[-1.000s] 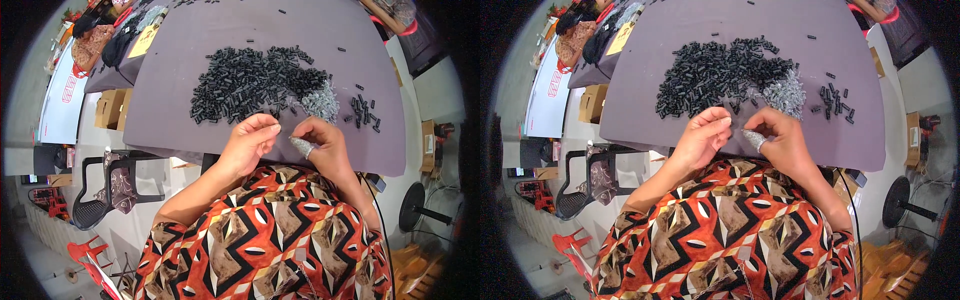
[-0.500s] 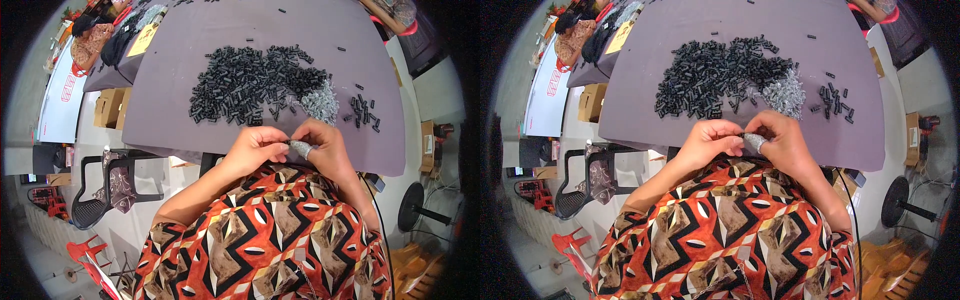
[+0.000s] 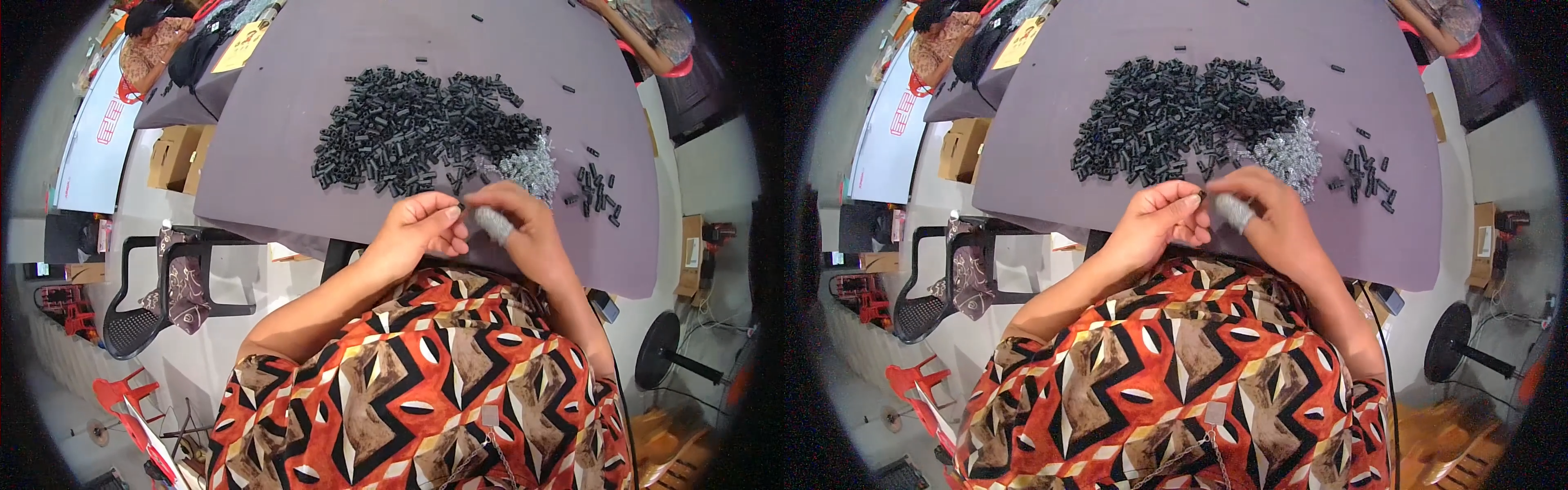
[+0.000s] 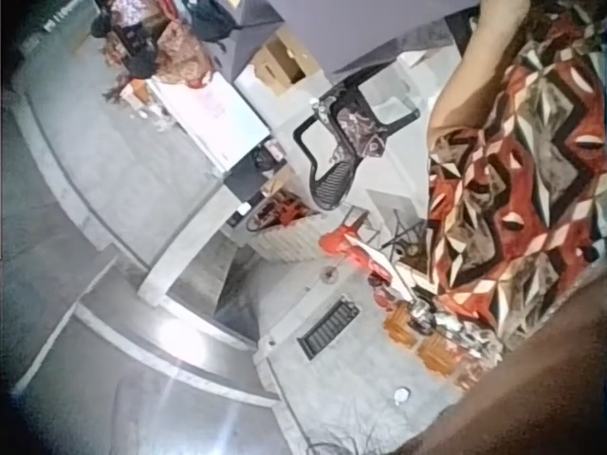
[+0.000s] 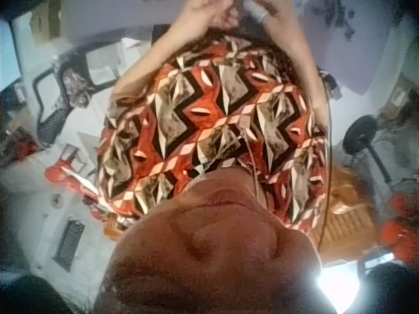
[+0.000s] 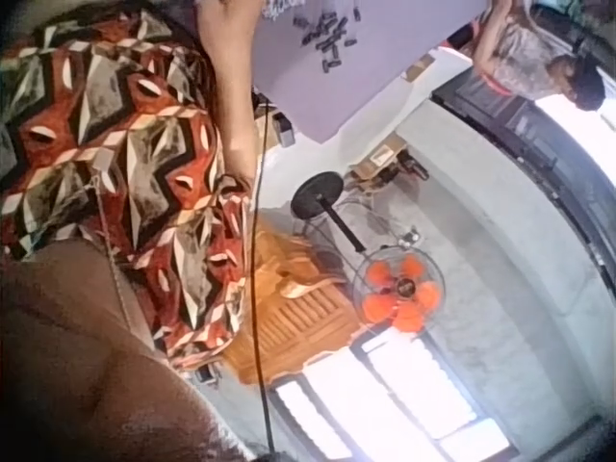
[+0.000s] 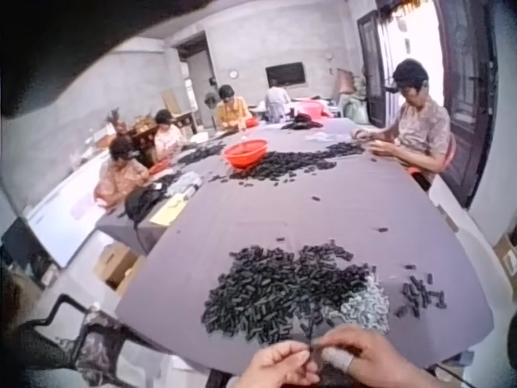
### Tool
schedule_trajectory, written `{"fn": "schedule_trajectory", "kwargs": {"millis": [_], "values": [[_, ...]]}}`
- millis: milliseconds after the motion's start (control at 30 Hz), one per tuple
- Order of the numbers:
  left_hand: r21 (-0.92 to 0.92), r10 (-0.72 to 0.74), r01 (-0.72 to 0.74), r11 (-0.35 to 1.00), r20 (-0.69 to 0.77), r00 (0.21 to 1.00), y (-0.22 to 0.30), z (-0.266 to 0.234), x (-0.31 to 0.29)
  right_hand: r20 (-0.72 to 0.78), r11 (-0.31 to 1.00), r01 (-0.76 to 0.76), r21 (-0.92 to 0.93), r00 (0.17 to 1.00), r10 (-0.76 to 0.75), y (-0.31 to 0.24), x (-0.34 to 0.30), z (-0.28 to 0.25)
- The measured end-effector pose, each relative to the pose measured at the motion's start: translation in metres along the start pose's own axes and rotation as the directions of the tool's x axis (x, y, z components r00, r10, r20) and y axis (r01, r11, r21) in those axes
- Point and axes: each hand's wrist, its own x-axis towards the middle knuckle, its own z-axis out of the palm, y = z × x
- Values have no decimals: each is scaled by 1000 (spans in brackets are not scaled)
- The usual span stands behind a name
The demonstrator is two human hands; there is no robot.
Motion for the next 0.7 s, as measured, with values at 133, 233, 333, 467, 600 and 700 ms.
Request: {"fn": "schedule_trajectory", "kwargs": {"millis": [133, 233, 333, 467, 600, 700], "values": [[93, 71, -68, 993, -30, 997, 4, -11, 1, -81, 958, -31, -286, 997, 8, -17, 33, 6], [62, 91, -88, 994, -55, 994, 0, -17, 0, 84, 692, 107, -714, 994, -66, -9, 50, 17], [42, 107, -105, 994, -66, 992, 1, -17, 1, 123, 643, 128, -755, 991, -53, 3, 57, 31], [50, 120, -117, 992, -54, 991, 0, -17, 4, 120, 672, 133, -729, 991, -65, 1, 57, 32], [90, 111, -105, 990, -59, 992, 1, -16, 0, 40, 896, -21, -444, 998, 44, -7, 45, 18], [145, 97, -90, 985, -39, 995, 4, -13, 0, 62, 966, -241, -94, 967, 247, -1, 29, 8]]}}
